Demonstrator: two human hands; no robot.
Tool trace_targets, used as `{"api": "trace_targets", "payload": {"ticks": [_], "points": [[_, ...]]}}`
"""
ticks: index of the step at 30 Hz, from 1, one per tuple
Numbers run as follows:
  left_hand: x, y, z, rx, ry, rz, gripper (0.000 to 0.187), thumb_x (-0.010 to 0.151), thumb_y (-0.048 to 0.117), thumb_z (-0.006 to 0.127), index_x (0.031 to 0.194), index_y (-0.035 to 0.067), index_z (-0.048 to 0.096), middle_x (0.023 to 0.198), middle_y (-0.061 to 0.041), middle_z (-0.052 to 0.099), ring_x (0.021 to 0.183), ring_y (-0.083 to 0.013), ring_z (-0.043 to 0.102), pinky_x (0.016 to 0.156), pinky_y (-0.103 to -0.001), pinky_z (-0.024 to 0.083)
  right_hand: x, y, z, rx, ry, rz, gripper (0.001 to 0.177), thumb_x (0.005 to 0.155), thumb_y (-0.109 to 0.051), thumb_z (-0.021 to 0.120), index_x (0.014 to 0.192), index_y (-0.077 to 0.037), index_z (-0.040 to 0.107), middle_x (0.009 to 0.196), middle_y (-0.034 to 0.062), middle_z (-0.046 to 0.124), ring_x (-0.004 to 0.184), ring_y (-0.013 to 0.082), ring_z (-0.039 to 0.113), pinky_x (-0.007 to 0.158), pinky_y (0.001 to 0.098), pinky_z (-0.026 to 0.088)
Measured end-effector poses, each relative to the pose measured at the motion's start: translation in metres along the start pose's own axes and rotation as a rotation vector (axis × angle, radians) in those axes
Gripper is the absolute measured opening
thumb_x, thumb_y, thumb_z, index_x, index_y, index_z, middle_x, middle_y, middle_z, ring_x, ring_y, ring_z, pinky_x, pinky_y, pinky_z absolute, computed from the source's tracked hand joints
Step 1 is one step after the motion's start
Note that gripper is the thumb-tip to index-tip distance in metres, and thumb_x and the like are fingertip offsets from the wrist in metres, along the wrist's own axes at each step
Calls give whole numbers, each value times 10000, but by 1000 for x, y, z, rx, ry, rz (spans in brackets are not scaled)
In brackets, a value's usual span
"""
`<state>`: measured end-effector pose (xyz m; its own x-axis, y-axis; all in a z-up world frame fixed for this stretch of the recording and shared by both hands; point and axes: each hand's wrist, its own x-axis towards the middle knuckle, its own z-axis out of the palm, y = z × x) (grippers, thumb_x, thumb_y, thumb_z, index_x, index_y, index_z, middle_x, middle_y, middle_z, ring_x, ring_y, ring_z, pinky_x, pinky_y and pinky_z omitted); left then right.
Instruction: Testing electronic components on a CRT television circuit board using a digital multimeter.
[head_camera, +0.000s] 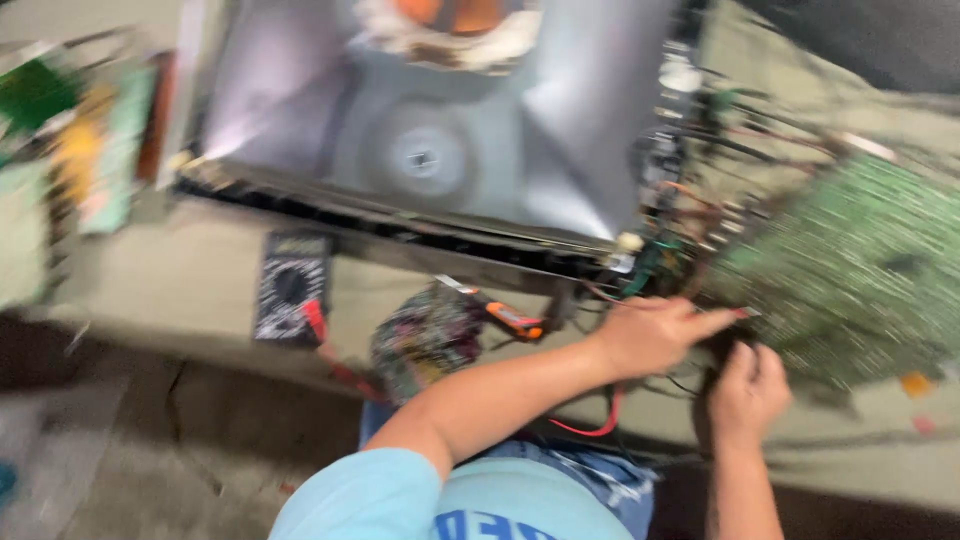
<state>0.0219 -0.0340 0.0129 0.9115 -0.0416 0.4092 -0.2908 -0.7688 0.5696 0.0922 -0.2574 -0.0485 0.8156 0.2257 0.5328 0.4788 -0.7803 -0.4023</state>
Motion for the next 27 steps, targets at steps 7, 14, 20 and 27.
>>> {"api": "trace_targets", "payload": {"ticks": [7,14,20,27], "points": [[-1,-10,2,54,39,113,578,989,281,494,1540,441,418,925,53,536,849,-140,657,783,-275,505,10,-34,-13,192,54,161,174,1038,-164,713,1099,-3,738,886,232,717,894,465,700,754,512,544],[4,-18,9,90,134,106,546,1003,310,430,1526,466,454,873,102,503,840,-63,609,923,-136,399,22,-51,-26,390,8,213,135,1024,-220,662,985,-159,776,729,70,712,716,249,710,690,384,552],[3,-25,22,276,246,143,533,957,303,481,1471,427,545,857,108,509,763,-70,592,816,-181,460,20,-46,-22,434,18,201,141,1012,-223,676,913,-169,759,642,63,660,613,235,655,632,350,539],[8,-17,10,275,283,183,500,932,244,529,1411,365,605,812,47,527,700,-149,622,676,-230,499,18,-43,-21,451,-32,178,201,1010,-223,679,835,-138,730,593,104,616,553,256,615,573,344,510]]}}
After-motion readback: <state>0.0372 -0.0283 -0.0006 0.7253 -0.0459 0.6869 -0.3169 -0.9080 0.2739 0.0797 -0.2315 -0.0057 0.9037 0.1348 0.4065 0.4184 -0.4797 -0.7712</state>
